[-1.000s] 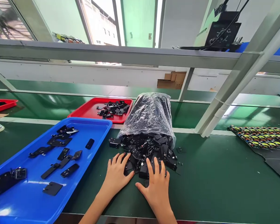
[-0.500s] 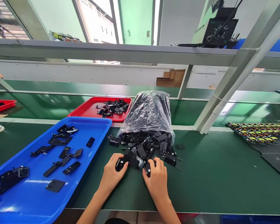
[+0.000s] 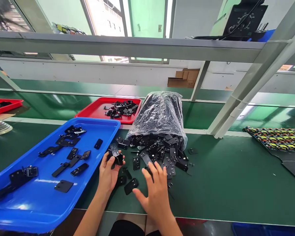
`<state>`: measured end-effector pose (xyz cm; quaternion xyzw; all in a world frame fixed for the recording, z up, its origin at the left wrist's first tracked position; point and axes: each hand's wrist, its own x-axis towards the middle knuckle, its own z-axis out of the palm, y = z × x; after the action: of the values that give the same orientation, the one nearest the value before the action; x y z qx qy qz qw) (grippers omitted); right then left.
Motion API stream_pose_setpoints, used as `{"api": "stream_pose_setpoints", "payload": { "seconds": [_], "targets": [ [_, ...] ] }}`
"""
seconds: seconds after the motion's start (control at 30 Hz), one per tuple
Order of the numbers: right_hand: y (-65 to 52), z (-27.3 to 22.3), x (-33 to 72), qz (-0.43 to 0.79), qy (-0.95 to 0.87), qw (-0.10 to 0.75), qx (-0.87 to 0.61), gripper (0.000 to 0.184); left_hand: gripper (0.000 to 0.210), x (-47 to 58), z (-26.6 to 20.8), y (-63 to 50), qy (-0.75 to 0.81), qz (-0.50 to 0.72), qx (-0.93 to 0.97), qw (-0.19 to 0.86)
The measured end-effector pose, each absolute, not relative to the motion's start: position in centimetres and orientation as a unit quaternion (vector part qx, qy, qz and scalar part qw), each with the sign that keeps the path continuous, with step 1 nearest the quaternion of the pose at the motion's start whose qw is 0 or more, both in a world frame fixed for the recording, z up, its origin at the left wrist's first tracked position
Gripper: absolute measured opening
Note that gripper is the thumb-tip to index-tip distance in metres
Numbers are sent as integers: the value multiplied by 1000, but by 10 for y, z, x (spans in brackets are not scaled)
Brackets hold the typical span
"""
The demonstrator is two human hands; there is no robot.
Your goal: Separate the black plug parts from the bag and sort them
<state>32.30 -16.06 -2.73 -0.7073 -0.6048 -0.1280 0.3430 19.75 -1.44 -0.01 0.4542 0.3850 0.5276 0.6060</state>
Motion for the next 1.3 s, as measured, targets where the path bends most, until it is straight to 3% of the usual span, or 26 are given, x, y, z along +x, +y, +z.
{"api": "stream_pose_setpoints", "payload": {
  "seconds": [0.17, 0.3, 0.43, 0.6, 0.67, 0.77, 0.93, 1.17, 1.3],
  "targets": [
    [-137, -28, 279, -36, -627, 276, -728, 78, 40, 183, 5, -11, 315, 532, 330, 714],
    [-108, -28, 269, -10, -617, 247, -747, 86, 48, 170, 5, -10, 232, 501, 249, 796],
    [-93, -23, 264, 12, -626, 243, -741, 71, 55, 166, 2, -9, 174, 483, 215, 831],
    [-96, -27, 260, -19, -637, 242, -731, 23, 45, 160, -8, -1, 103, 452, 157, 872],
    [-99, -31, 260, -35, -642, 248, -725, 16, 41, 156, -13, 3, 83, 444, 140, 881],
    [-100, -32, 262, -35, -638, 275, -719, 18, 41, 154, -16, 7, 74, 444, 116, 885],
    [-100, -23, 283, 76, -534, 439, -719, 15, 43, 160, -8, 1, 107, 415, 71, 901],
    [-122, 9, 317, 170, -416, 599, -663, 22, 39, 178, -8, -47, 134, 366, -1, 921],
    [-126, 16, 306, 55, -544, 569, -615, 17, 39, 201, -13, -69, 178, 318, -1, 931]
  ]
}}
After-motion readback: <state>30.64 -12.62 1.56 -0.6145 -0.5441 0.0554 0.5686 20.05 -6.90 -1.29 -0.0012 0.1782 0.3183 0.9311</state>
